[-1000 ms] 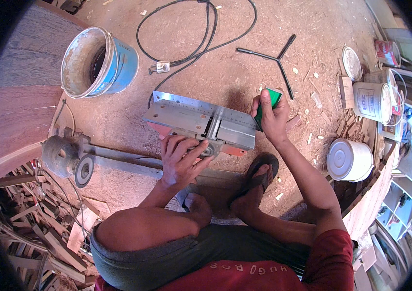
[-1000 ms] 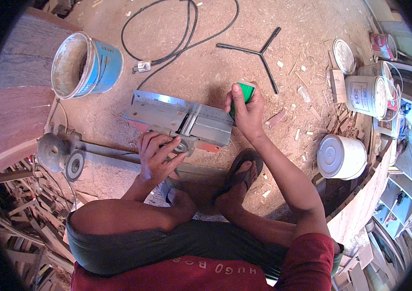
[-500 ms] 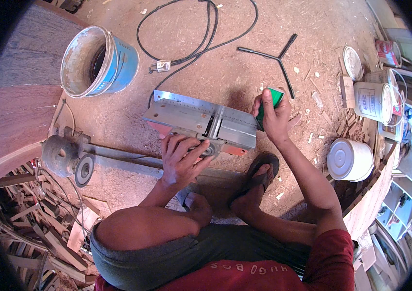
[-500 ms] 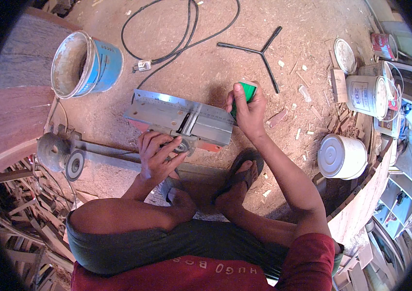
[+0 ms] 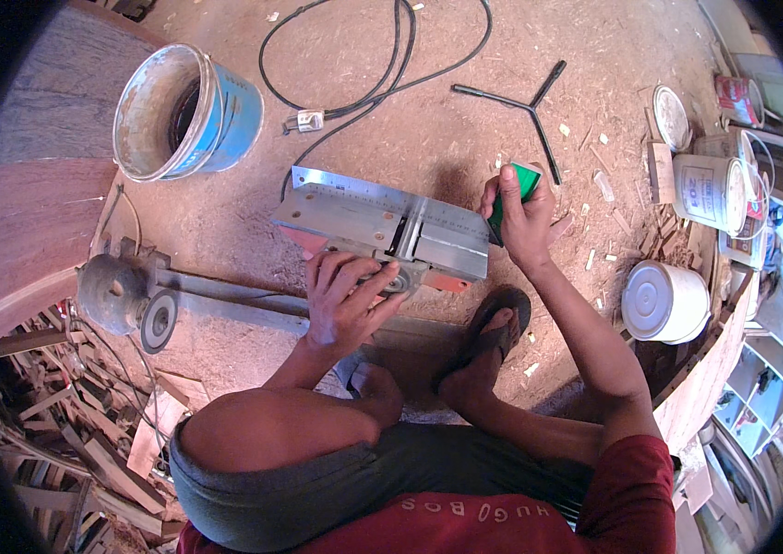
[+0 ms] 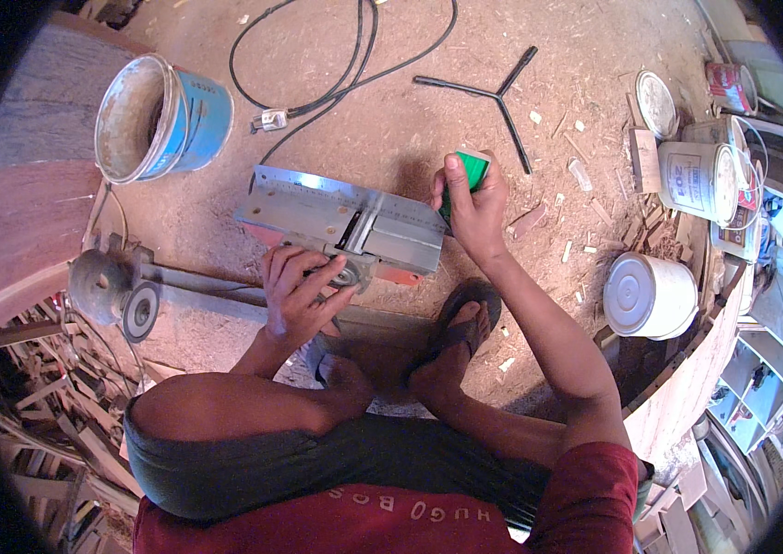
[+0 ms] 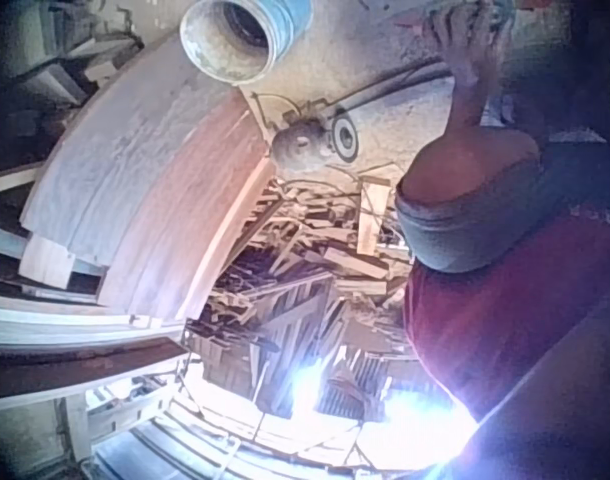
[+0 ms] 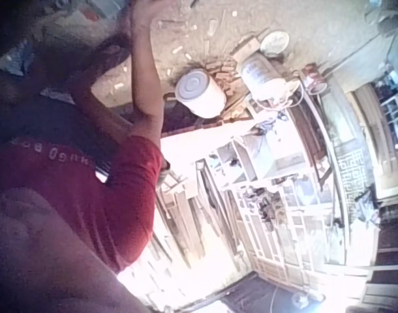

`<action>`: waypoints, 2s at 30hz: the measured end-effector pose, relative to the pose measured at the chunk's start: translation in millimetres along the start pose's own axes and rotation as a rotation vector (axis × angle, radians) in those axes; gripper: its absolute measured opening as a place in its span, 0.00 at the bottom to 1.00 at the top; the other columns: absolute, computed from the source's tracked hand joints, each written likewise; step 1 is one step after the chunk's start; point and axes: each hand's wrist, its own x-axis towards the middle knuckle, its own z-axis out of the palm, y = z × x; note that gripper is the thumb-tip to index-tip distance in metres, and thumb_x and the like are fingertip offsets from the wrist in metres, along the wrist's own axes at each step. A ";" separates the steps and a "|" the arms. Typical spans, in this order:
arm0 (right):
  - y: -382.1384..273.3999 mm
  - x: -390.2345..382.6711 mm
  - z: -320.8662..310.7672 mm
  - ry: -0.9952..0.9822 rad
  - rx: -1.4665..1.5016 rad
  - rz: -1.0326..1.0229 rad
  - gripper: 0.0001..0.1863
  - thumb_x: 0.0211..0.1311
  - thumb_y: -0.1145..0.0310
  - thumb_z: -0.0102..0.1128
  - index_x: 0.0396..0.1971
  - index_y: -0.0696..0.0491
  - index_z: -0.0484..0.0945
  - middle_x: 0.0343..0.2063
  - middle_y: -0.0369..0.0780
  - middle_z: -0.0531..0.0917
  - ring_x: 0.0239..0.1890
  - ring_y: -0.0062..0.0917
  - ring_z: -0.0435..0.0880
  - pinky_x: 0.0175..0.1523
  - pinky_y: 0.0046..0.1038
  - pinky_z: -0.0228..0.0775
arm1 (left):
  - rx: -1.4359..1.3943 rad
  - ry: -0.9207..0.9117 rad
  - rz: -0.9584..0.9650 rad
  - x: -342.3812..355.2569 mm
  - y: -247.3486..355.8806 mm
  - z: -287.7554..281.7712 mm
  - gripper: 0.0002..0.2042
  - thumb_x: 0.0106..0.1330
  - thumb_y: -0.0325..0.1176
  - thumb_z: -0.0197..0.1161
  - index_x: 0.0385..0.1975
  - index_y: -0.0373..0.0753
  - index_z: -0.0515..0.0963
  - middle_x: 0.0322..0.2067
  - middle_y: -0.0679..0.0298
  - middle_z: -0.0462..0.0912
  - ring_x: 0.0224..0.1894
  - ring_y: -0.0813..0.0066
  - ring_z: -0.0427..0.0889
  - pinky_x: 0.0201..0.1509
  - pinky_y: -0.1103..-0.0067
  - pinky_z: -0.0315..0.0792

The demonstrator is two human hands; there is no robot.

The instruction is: The person uses a ruler and a marker to mark a spot on a power planer, then uses a T-handle tool to adjust a component on the planer.

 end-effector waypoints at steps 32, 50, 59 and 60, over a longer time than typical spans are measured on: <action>-47.8 -15.2 16.9 -0.057 0.042 -0.053 0.14 0.81 0.58 0.52 0.38 0.54 0.67 0.21 0.40 0.80 0.20 0.19 0.78 0.28 0.23 0.72 | 0.000 0.040 -0.004 -0.4 -0.1 2.0 0.26 0.41 0.37 0.83 0.45 0.45 0.87 0.41 0.68 0.81 0.48 0.63 0.78 0.58 0.61 0.67; -41.2 -28.8 15.9 -0.063 0.085 -0.040 0.12 0.82 0.62 0.49 0.38 0.54 0.65 0.20 0.41 0.79 0.21 0.21 0.79 0.29 0.24 0.74 | 0.002 0.048 0.002 1.5 2.0 0.5 0.27 0.41 0.37 0.83 0.47 0.45 0.86 0.41 0.68 0.81 0.49 0.63 0.78 0.57 0.61 0.67; -35.9 -30.6 13.9 -0.056 0.090 -0.037 0.12 0.82 0.62 0.50 0.38 0.54 0.65 0.21 0.41 0.79 0.21 0.21 0.79 0.29 0.24 0.74 | 0.006 0.035 0.004 -0.3 -0.3 1.1 0.28 0.41 0.37 0.84 0.47 0.44 0.86 0.40 0.68 0.81 0.48 0.64 0.77 0.57 0.61 0.67; -35.6 -30.7 13.8 -0.056 0.088 -0.039 0.12 0.82 0.62 0.50 0.38 0.54 0.65 0.21 0.41 0.79 0.21 0.20 0.79 0.29 0.24 0.74 | 0.006 0.034 0.005 0.1 0.0 0.5 0.28 0.41 0.37 0.84 0.47 0.44 0.86 0.40 0.68 0.81 0.48 0.64 0.77 0.57 0.61 0.67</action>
